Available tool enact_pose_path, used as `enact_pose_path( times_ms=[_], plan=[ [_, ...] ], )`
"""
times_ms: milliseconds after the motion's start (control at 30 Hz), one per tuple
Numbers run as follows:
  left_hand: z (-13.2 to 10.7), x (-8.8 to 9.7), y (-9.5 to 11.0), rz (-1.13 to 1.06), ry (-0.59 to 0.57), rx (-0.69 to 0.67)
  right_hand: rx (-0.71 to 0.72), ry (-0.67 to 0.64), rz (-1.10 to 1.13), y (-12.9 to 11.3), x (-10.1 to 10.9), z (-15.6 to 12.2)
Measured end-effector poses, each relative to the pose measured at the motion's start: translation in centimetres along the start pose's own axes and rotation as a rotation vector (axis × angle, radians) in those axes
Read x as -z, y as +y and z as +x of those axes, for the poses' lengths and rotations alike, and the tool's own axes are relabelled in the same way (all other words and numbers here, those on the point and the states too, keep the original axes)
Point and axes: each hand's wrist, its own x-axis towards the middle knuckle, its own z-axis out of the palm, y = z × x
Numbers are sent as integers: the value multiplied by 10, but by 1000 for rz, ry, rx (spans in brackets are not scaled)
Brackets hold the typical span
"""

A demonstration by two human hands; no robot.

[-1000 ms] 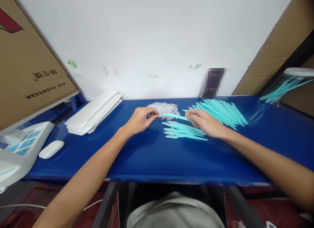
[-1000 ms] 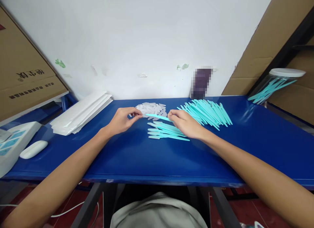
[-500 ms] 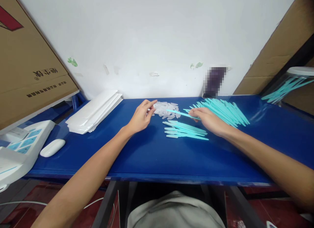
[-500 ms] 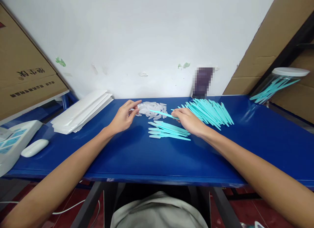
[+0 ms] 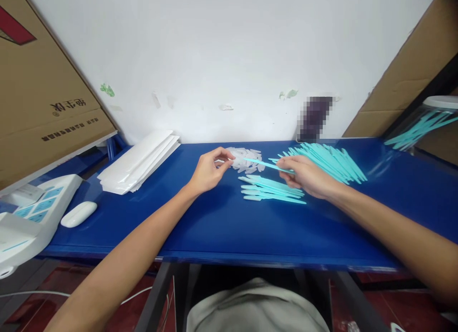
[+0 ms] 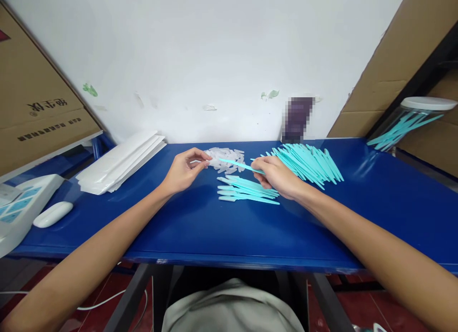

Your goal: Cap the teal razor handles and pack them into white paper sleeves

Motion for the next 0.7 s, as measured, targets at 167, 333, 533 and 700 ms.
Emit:
enact_pose_path(
  times_ms=[167,333,533,700],
  plan=[
    [-1,-4,5,-50,41,15,-45,-53,73,0,1,0],
    [-1,-5,2,-41,135,-9,-69,-64,90,-2,2,0],
    [0,-4,1,-62,159,-44,-88,-34,94,-2,3,1],
    [-1,-5,6,-109,118,-67,-83,-39,96,-2,3,1]
  ],
)
